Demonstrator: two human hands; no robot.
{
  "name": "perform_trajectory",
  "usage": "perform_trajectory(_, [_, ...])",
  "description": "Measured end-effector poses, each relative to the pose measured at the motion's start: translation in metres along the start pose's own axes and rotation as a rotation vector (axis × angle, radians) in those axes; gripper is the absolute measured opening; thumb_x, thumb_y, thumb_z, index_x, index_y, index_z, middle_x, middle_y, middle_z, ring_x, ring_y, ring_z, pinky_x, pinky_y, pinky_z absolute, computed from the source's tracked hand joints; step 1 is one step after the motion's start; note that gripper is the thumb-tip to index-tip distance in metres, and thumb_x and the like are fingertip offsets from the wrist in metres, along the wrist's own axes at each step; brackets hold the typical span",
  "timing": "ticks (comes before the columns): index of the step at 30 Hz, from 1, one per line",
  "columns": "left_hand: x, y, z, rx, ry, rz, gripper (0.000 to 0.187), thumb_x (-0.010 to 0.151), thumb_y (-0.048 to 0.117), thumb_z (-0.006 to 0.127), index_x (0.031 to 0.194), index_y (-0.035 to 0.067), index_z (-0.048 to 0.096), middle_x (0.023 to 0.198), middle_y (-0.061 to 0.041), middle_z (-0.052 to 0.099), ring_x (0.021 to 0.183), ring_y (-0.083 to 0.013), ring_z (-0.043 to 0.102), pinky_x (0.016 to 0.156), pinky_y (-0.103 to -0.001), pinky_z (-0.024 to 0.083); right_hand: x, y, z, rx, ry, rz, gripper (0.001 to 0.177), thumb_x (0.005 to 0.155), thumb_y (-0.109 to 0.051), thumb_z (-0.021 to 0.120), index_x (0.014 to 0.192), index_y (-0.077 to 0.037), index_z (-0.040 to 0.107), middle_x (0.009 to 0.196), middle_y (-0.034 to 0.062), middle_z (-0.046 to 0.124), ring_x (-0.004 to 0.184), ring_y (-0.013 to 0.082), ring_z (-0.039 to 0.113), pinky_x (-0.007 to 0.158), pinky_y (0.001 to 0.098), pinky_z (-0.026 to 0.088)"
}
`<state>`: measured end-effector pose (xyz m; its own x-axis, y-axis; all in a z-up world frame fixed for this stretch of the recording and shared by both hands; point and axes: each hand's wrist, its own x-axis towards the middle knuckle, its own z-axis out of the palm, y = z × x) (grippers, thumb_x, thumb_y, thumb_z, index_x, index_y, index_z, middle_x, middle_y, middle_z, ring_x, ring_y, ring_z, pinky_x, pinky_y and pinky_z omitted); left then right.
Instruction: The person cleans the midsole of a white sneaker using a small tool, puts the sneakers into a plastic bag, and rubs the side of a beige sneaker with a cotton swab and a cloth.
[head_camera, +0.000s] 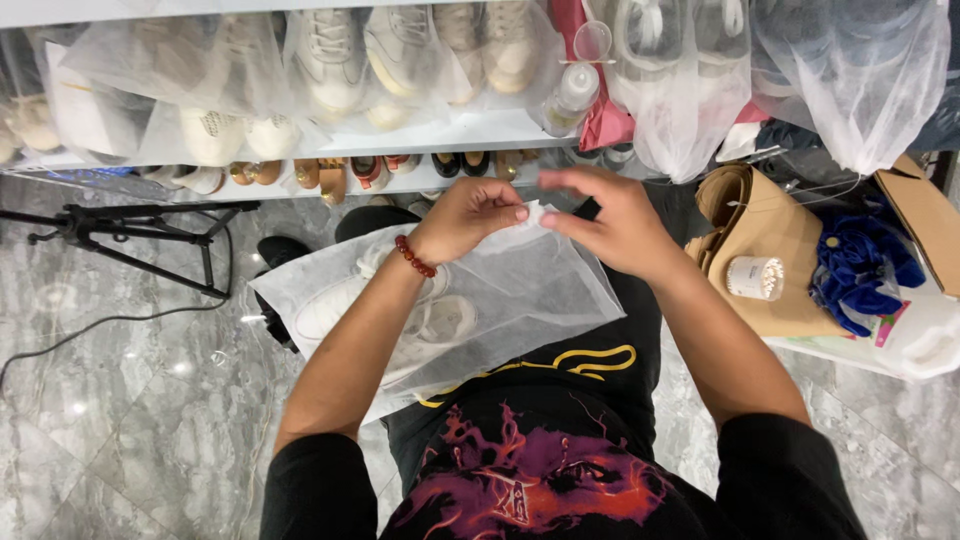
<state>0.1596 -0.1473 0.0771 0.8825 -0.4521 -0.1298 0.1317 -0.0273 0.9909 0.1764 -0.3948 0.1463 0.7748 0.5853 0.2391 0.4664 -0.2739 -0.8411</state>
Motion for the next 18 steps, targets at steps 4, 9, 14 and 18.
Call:
perform_trajectory(4, [0.000, -0.005, 0.001, -0.013, 0.034, 0.008, 0.015, 0.099, 0.016, 0.071, 0.098, 0.000, 0.070, 0.083, 0.006, 0.064, 0.074, -0.0009, 0.052, 0.064, -0.020, 0.043, 0.006, 0.013, 0.007, 0.057, -0.037, 0.108, 0.013, 0.097, -0.008, 0.075, 0.109, -0.003, 0.075, 0.089, 0.0056, 0.075, 0.078, 0.0087, 0.067, 0.070, 0.0252, 0.051])
perform_trajectory(9, [0.000, 0.001, 0.004, -0.156, -0.010, 0.143, 0.019, 0.099, 0.017, 0.070, 0.109, 0.001, 0.065, 0.099, 0.006, 0.067, 0.092, -0.0023, 0.061, 0.083, -0.021, 0.052, -0.003, 0.027, 0.015, 0.305, -0.028, 0.302, 0.008, 0.100, -0.005, 0.071, 0.104, 0.001, 0.072, 0.078, -0.0015, 0.063, 0.070, 0.0026, 0.051, 0.060, 0.0219, 0.039])
perform_trajectory(14, [0.001, 0.014, 0.018, 0.063, 0.065, 0.136, 0.022, 0.096, 0.020, 0.077, 0.107, 0.001, 0.075, 0.088, 0.000, 0.070, 0.082, -0.0043, 0.059, 0.076, -0.023, 0.051, 0.005, 0.028, 0.015, 0.568, 0.001, 0.250, 0.004, 0.100, -0.004, 0.069, 0.101, 0.000, 0.068, 0.095, 0.0001, 0.067, 0.087, 0.0058, 0.060, 0.075, 0.0226, 0.046])
perform_trajectory(18, [0.001, 0.020, 0.027, 0.081, 0.096, 0.156, 0.021, 0.093, 0.022, 0.078, 0.105, 0.004, 0.079, 0.089, -0.002, 0.079, 0.080, -0.0020, 0.064, 0.074, -0.022, 0.054, 0.017, 0.017, 0.015, 0.694, 0.038, 0.369, 0.006, 0.101, -0.008, 0.064, 0.100, -0.002, 0.066, 0.097, 0.0032, 0.073, 0.091, 0.0093, 0.066, 0.081, 0.0258, 0.053])
